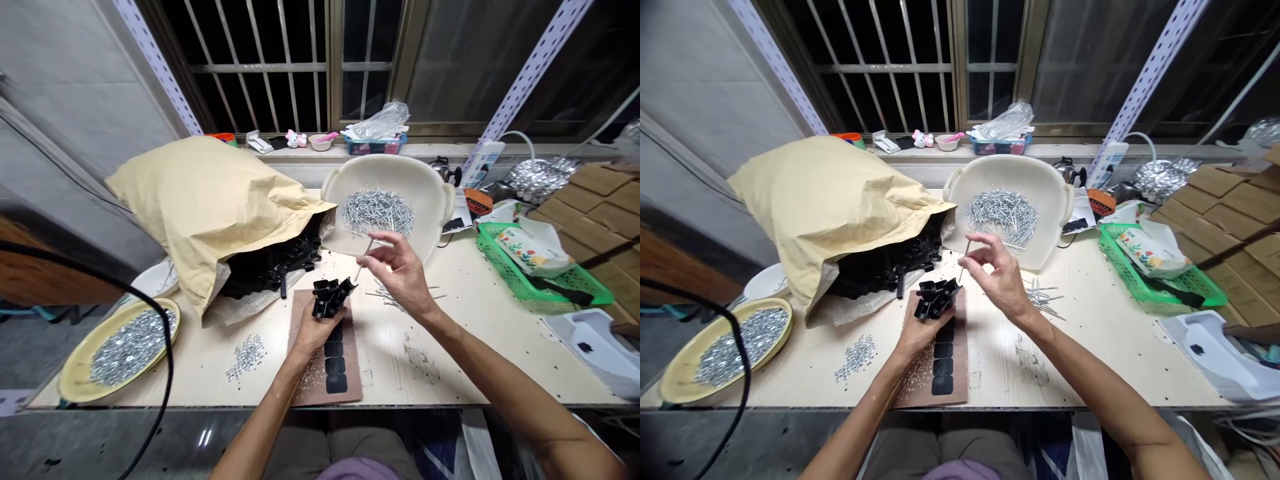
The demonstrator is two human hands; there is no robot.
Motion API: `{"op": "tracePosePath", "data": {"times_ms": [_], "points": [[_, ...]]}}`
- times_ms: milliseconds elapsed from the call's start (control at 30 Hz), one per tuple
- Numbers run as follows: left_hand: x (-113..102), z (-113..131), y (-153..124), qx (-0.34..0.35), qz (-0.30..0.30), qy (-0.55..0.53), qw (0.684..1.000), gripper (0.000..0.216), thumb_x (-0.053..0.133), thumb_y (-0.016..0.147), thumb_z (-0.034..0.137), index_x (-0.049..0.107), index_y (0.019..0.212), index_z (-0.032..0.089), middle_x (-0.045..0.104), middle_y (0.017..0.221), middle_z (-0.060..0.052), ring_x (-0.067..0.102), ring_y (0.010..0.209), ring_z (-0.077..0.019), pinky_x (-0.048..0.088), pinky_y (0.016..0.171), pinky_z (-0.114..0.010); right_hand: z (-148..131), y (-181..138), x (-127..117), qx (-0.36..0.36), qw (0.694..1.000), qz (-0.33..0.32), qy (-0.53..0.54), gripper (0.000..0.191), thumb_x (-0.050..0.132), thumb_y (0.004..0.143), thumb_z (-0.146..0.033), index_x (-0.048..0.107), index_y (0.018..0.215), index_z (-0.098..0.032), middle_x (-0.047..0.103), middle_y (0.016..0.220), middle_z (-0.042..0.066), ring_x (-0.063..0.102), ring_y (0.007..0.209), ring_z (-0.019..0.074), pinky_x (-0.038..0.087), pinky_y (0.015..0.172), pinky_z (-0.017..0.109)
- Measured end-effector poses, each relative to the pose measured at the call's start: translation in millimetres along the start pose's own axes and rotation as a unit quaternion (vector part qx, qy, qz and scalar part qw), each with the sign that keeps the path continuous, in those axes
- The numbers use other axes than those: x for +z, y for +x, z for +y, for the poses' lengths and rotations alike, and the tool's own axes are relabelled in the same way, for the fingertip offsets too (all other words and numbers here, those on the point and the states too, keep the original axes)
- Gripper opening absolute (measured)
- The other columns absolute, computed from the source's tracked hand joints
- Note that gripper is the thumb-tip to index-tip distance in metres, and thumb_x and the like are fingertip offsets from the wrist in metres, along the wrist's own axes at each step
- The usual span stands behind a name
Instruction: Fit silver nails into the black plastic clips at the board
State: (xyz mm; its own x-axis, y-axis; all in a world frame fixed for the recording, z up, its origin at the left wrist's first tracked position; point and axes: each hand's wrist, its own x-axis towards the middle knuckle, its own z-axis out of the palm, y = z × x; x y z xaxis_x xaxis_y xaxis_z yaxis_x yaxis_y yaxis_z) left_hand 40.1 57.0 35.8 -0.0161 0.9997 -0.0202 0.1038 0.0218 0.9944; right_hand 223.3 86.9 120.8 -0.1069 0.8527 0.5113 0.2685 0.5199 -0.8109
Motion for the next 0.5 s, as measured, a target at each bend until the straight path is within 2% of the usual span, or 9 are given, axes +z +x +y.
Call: {"op": "tracePosePath", "data": {"times_ms": [133, 233, 367, 433, 500], "points": [[13.1, 13.5, -0.9, -0.035, -0.030, -0.008, 0.999, 0.030, 0.074, 0.064, 0.027, 0.069, 0.091, 0.016, 0.072, 0.087, -0.006, 0.066, 0.082, -0.0237, 0.049, 0.079, -0.035, 8.3, -16.5, 10.8, 0.015, 1.000, -0.002, -0.009, 0.036, 0.061, 0.085, -0.031, 0.047, 0.117, -0.026, 0.067, 0.085, -0.001, 0.067, 0.084, 0.0171, 0.054, 0.079, 0.036], [19.2, 20.8, -2.2, -0.025, -0.041, -0.024, 0.999, 0.034, 0.073, 0.065, 0.028, 0.068, 0.097, 0.017, 0.072, 0.091, -0.005, 0.066, 0.087, -0.0243, 0.050, 0.082, -0.035, 17.8, -28.7, 16.5, 0.009, 0.999, -0.020, -0.029, 0.030, 0.059, 0.086, -0.030, 0.051, 0.114, -0.026, 0.068, 0.089, 0.000, 0.066, 0.084, 0.0163, 0.053, 0.078, 0.034], [20.6, 23.9, -4.8, -0.004, -0.011, 0.005, 1.000, 0.034, 0.074, 0.064, 0.030, 0.067, 0.094, 0.016, 0.072, 0.089, -0.005, 0.066, 0.087, -0.0243, 0.051, 0.079, -0.035, 27.1, -35.9, 7.5, -0.015, 0.998, -0.038, -0.042, 0.026, 0.055, 0.089, -0.034, 0.055, 0.113, -0.025, 0.065, 0.103, 0.003, 0.064, 0.090, 0.0147, 0.052, 0.083, 0.031], [18.7, 24.3, -6.6, 0.008, 0.013, 0.020, 1.000, 0.033, 0.075, 0.064, 0.031, 0.066, 0.092, 0.016, 0.072, 0.088, -0.005, 0.066, 0.085, -0.0237, 0.052, 0.078, -0.034, 39.2, -30.2, -7.7, 0.019, 0.990, -0.066, -0.122, 0.027, 0.048, 0.093, -0.037, 0.057, 0.113, -0.021, 0.064, 0.107, 0.005, 0.062, 0.094, 0.0148, 0.051, 0.081, 0.029], [16.4, 25.8, -8.0, 0.025, 0.031, 0.025, 0.999, 0.034, 0.074, 0.065, 0.032, 0.064, 0.093, 0.016, 0.072, 0.088, -0.005, 0.066, 0.084, -0.0229, 0.052, 0.076, -0.034, 58.1, -20.4, -26.0, 0.101, 0.947, -0.098, -0.290, 0.029, 0.040, 0.097, -0.034, 0.061, 0.110, -0.018, 0.063, 0.108, 0.008, 0.061, 0.097, 0.0155, 0.049, 0.080, 0.027]]}}
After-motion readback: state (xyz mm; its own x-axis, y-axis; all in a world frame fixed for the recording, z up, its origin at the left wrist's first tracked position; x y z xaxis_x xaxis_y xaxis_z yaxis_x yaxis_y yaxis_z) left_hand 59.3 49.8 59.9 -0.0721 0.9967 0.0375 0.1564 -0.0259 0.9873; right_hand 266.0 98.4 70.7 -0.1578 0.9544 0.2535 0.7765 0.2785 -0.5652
